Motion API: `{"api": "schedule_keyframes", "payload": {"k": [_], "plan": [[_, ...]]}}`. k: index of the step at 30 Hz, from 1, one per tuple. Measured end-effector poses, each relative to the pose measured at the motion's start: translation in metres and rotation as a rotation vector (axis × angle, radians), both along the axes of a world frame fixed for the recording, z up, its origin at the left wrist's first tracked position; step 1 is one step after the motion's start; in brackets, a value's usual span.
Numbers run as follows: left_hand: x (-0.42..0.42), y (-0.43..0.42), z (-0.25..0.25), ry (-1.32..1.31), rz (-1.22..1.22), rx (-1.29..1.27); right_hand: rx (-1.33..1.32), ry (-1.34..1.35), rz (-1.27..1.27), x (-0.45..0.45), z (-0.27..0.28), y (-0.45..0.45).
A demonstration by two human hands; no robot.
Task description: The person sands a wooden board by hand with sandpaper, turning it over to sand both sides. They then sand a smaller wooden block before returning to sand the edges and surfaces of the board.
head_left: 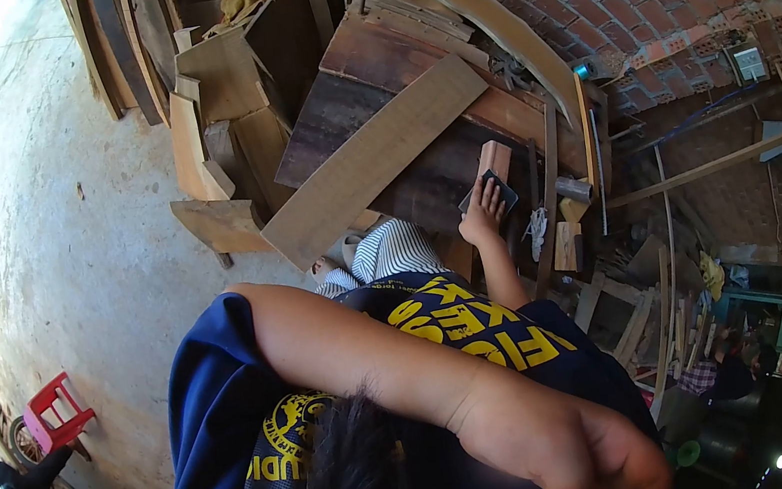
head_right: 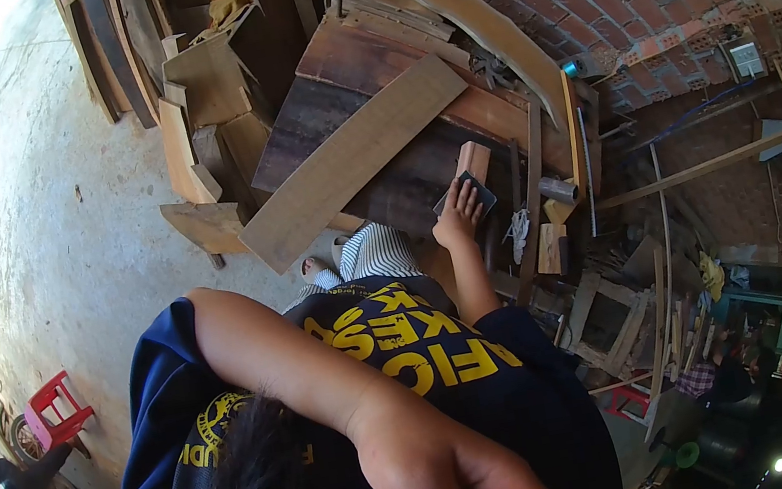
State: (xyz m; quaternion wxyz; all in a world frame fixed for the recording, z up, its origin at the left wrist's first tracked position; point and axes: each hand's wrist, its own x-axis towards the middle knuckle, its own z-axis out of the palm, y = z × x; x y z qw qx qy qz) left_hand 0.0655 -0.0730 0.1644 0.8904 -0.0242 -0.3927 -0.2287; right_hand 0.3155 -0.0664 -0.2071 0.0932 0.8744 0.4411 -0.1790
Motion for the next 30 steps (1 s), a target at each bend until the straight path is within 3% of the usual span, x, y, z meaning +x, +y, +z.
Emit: {"api": "schedule_keyframes", "payload": {"k": [7,9,13,16,18,21,30], "plan": [[-0.002,-0.016,0.011,0.076,0.149,-0.022,-0.026,0.013,0.024,0.001,0.004,-0.001],[0.017,-0.017,-0.003,-0.243,0.004,-0.108,-0.025,0.018,0.028,0.003,0.002,-0.002],[0.018,-0.015,-0.004,-0.219,0.049,0.005,-0.049,0.008,0.033,0.003,0.004,0.000],[0.016,-0.014,0.005,-0.247,0.071,-0.114,-0.074,0.033,0.029,0.000,0.009,0.001],[0.003,-0.004,0.015,-0.020,-0.020,0.025,-0.075,0.045,0.026,0.002,0.012,0.002],[0.017,-0.015,-0.004,-0.219,-0.052,-0.017,-0.085,0.062,0.030,0.004,0.010,0.002],[0.007,-0.004,-0.001,-0.180,-0.098,-0.035,-0.114,0.068,0.038,0.006,0.008,0.002]]}}
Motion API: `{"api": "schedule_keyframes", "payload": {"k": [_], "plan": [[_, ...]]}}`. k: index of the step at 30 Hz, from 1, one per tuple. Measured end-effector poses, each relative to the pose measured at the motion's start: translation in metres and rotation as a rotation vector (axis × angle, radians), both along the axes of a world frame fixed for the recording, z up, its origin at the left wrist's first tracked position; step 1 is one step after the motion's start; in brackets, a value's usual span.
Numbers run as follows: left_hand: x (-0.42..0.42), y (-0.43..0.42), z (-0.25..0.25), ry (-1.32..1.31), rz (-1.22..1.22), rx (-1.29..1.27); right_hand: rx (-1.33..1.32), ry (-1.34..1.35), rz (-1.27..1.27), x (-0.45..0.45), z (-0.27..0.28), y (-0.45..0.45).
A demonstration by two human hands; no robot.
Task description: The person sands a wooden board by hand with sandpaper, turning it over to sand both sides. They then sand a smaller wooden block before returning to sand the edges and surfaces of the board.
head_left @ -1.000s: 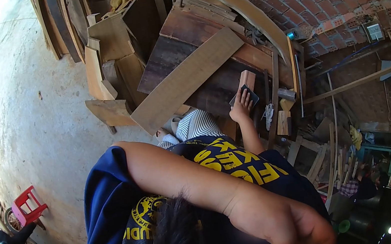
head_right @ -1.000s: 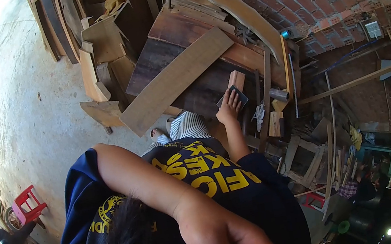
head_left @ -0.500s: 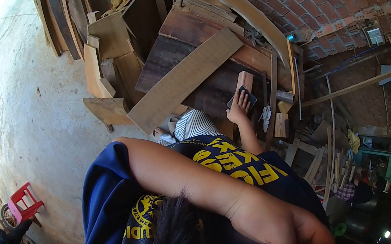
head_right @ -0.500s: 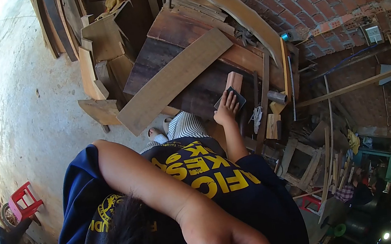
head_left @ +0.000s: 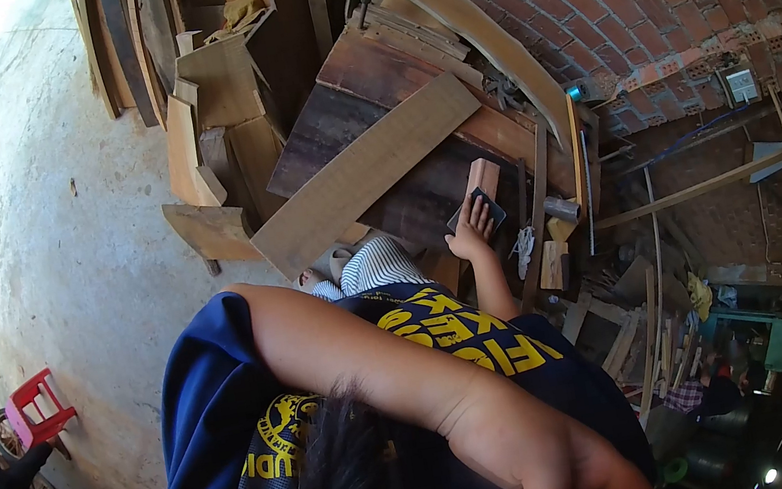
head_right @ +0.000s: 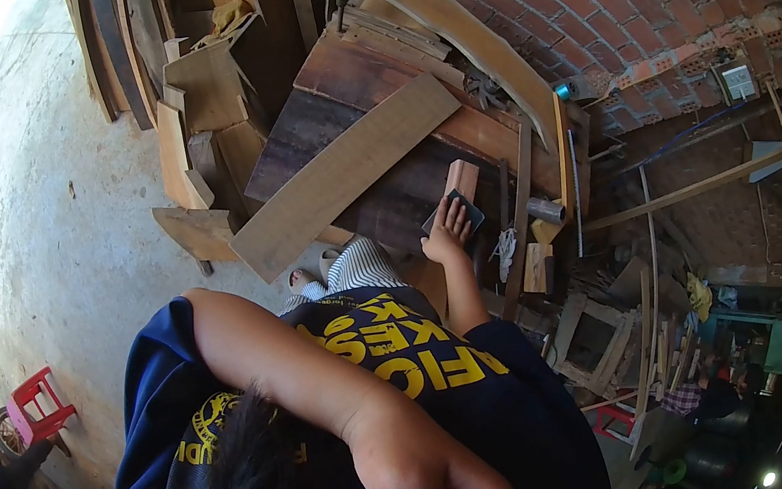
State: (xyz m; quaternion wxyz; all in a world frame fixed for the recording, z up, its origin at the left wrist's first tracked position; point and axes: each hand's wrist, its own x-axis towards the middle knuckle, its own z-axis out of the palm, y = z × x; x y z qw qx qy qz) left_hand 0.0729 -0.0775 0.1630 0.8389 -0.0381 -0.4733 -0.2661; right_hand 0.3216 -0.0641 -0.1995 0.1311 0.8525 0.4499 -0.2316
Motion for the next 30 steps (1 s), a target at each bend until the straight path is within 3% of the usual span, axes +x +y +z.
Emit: {"api": "schedule_keyframes", "payload": {"k": [7,9,11,12,13,14,15,16,18,19,21,22,24,27,30], "plan": [[0.007,-0.002,-0.016,-0.123,0.263,-0.006,-0.039,0.000,-0.011,0.001,0.004,0.003],[0.002,0.020,-0.024,-0.062,0.491,0.010,-0.006,-0.009,-0.006,0.004,-0.004,0.000],[0.007,0.057,-0.047,-0.078,0.898,0.114,0.048,-0.016,-0.009,0.005,-0.008,-0.004],[-0.014,0.081,-0.062,0.278,1.001,0.404,0.103,-0.018,-0.003,0.004,-0.011,-0.005],[-0.011,0.093,-0.097,0.410,1.306,0.486,0.222,-0.055,0.001,0.004,-0.014,-0.008],[-0.017,0.108,-0.134,0.636,1.463,0.594,0.217,-0.050,-0.007,0.001,-0.013,-0.010],[-0.024,0.121,-0.170,0.821,1.756,0.918,0.328,-0.096,0.002,-0.001,-0.013,-0.011],[-0.033,0.127,-0.201,1.158,1.878,1.438,0.438,-0.143,0.012,-0.002,-0.013,-0.013],[-0.058,0.125,-0.298,1.303,2.035,2.018,0.537,-0.184,0.017,-0.004,-0.016,-0.016],[-0.063,0.118,-0.324,1.307,2.022,2.018,0.559,-0.188,0.026,-0.003,-0.019,-0.017],[-0.070,0.107,-0.347,1.315,1.754,2.552,0.579,-0.184,0.044,0.000,-0.022,-0.017],[-0.069,0.105,-0.349,1.333,1.747,2.561,0.566,-0.190,0.026,0.000,-0.022,-0.016],[-0.063,0.108,-0.349,1.278,1.317,2.776,0.601,-0.196,0.012,0.000,-0.026,-0.009],[-0.049,0.120,-0.374,1.259,1.292,2.828,0.636,-0.222,0.100,-0.018,-0.008,0.012],[-0.023,0.137,-0.380,1.284,1.324,2.776,0.668,-0.075,0.271,-0.030,0.001,0.040]]}}
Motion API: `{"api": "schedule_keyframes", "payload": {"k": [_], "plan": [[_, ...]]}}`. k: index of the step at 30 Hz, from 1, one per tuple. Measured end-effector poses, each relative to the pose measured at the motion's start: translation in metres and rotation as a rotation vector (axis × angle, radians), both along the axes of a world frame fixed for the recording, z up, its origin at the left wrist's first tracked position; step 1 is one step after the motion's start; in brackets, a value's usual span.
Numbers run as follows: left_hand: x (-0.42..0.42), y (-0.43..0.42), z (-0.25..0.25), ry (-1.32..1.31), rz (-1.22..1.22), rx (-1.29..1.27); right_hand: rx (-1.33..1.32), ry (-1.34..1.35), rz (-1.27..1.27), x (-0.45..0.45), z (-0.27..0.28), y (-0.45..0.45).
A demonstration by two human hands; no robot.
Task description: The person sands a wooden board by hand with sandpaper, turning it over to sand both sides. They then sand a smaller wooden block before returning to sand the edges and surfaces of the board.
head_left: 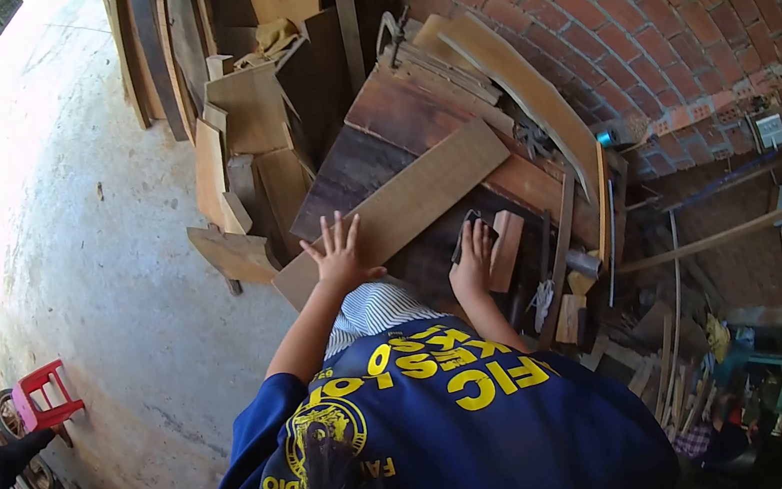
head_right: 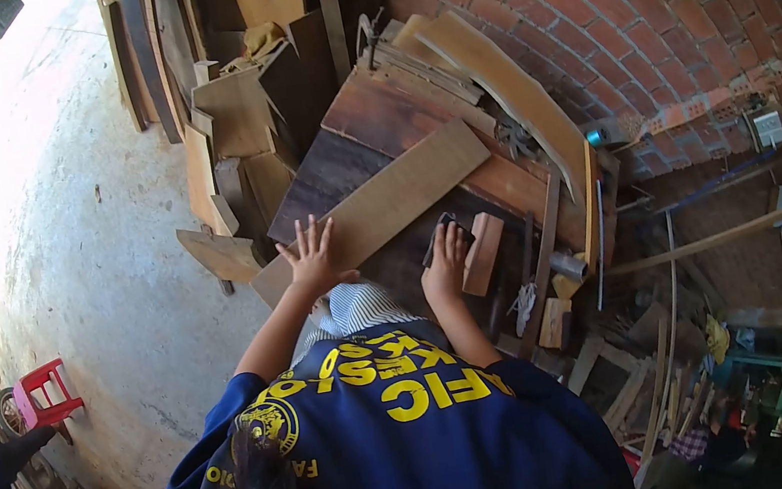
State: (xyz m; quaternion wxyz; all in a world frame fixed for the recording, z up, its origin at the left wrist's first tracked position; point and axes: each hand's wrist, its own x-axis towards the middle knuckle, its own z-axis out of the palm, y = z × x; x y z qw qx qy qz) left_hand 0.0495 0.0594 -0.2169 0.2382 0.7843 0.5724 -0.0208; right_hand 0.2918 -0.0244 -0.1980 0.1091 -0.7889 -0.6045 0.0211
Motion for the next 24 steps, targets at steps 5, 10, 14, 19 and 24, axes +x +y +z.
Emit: {"api": "schedule_keyframes", "payload": {"k": [5,10,14,19,24], "plan": [[0.016,0.013,0.003,0.024,0.038,-0.144,-0.040,0.079,0.148,-0.036,-0.004,0.055],[0.017,0.013,-0.003,-0.013,0.052,-0.160,-0.153,0.161,0.243,-0.077,-0.026,0.078],[0.017,0.014,0.001,0.026,0.066,-0.165,-0.362,0.062,0.202,-0.066,-0.026,0.093],[0.019,0.017,0.008,0.049,0.068,-0.220,-0.352,0.040,-0.018,0.025,-0.020,0.164],[0.022,0.023,0.017,0.084,0.062,-0.290,-0.378,0.107,-0.211,0.121,-0.018,0.228]]}}
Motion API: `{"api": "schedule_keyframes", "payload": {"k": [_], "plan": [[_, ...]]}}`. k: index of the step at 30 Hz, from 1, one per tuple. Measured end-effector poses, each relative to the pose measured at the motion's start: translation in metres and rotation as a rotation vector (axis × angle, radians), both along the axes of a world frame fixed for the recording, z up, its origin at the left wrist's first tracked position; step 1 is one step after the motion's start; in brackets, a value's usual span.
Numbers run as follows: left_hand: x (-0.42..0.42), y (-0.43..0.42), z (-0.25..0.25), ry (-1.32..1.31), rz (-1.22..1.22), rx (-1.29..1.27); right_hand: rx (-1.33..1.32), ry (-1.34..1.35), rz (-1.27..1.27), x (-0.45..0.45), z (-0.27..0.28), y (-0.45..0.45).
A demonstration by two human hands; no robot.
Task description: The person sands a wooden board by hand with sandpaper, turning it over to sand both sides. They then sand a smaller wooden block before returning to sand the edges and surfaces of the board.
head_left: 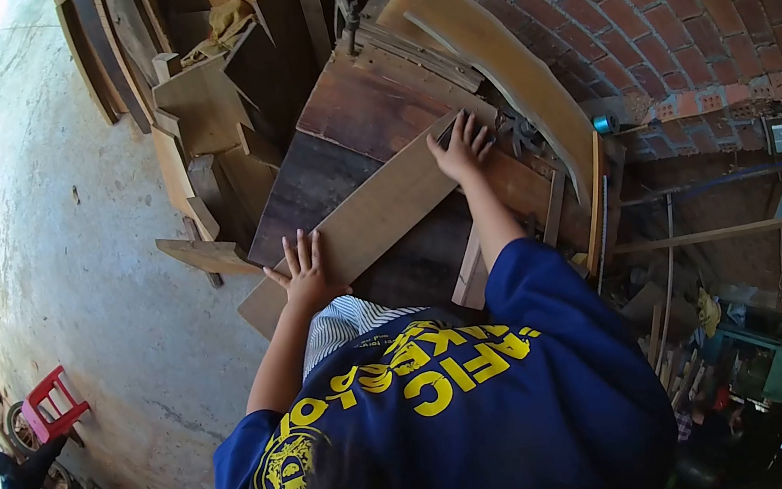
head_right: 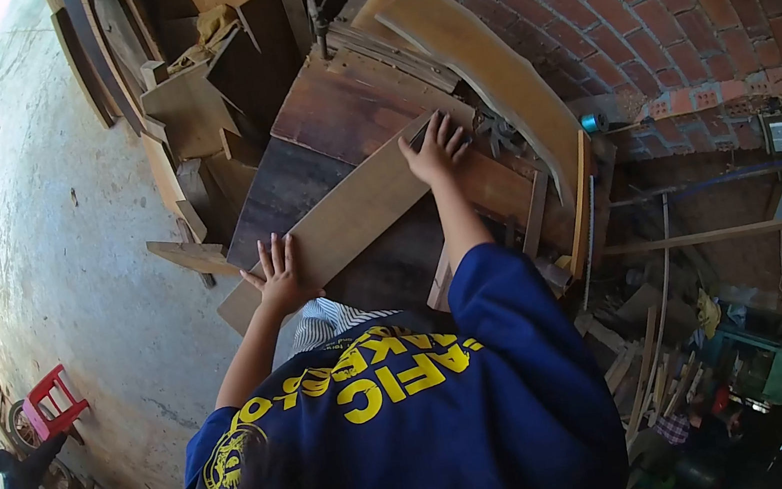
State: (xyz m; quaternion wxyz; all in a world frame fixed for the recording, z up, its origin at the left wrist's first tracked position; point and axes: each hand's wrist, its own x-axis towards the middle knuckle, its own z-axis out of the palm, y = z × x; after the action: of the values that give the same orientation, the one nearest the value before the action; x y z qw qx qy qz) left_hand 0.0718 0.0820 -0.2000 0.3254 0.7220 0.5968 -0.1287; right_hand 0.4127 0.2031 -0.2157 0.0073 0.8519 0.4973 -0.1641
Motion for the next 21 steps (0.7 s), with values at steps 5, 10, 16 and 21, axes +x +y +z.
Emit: {"api": "schedule_keyframes", "payload": {"k": [5,10,16,21], "plan": [[0.002,0.005,0.003,0.024,-0.005,-0.074,0.031,-0.075,0.104,-0.049,0.002,-0.017],[-0.001,-0.014,-0.043,0.030,0.031,0.213,0.106,0.099,0.644,-0.210,-0.030,-0.140],[-0.002,0.000,-0.007,-0.054,0.130,-0.013,0.119,-0.022,0.381,-0.095,-0.003,-0.059],[0.001,0.003,-0.007,-0.060,0.141,-0.017,0.066,-0.044,0.116,-0.006,-0.012,-0.001]]}}
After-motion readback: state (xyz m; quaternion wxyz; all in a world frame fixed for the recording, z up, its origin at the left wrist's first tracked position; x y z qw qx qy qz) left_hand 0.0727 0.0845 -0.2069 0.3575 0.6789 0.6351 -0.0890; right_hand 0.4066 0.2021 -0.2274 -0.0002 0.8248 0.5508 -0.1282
